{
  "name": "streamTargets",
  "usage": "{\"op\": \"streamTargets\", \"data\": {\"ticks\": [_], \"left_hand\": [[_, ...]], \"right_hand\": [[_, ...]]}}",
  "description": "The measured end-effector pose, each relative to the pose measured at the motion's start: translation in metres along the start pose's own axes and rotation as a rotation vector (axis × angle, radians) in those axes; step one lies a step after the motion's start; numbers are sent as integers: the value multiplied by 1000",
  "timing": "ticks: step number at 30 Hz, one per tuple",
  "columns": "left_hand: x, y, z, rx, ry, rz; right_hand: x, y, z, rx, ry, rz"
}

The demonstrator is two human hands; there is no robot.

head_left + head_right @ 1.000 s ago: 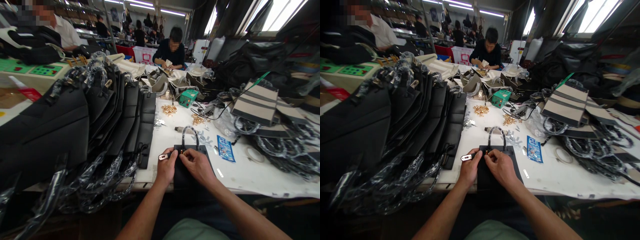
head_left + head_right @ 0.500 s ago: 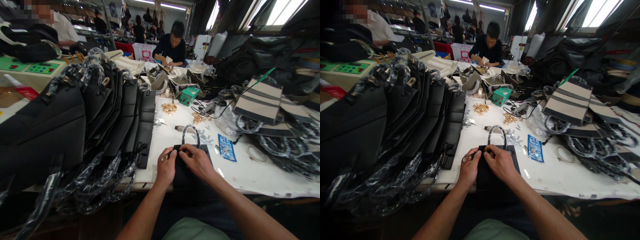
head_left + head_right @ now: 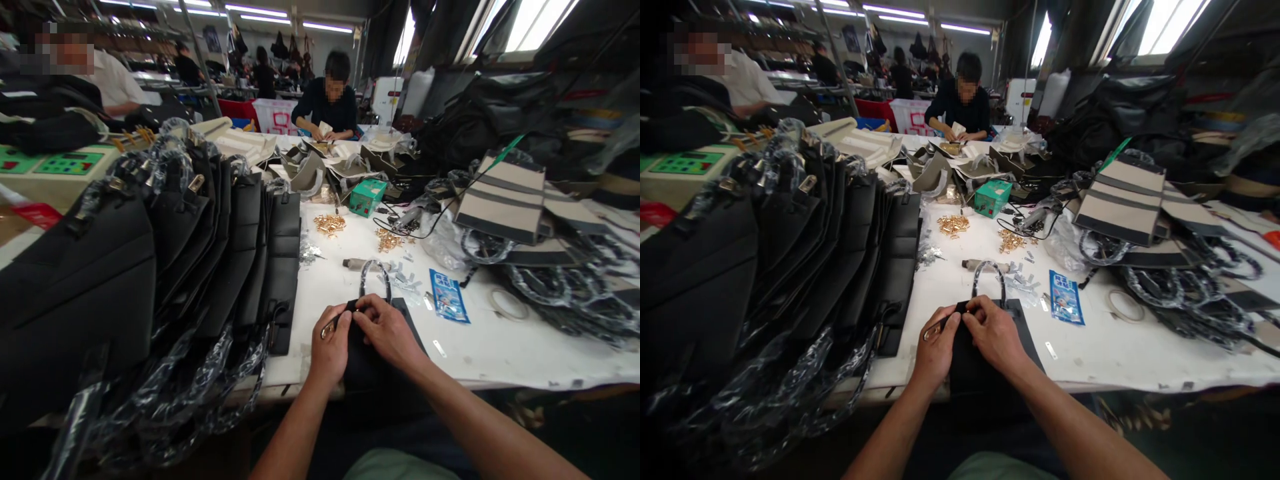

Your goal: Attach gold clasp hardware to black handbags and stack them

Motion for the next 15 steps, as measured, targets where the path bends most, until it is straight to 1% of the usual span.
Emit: {"op": "streamTargets", "data": {"ticks": [2, 6, 10, 15], "left_hand": [[1, 0, 1, -2, -26, 24], [6, -1, 2, 21, -48, 93], [7, -2, 4, 16, -71, 103], [5, -2, 8, -20, -142, 117]], "right_hand": [[1, 1, 2, 28, -51, 21], [0, 2, 4, 134, -210, 54], [-4, -3, 5, 112, -239, 25], [-4, -7, -2, 83, -225, 23]]}}
Point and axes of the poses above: each hand's wrist, its own y-axis away from the middle knuckle, its own z-axis out of the back of the hand, x = y × z, the point moved 5 cm from there along -y, towards the middle knuckle, and after that the axes turned 4 degrees about -y, right-handed, at the moved point
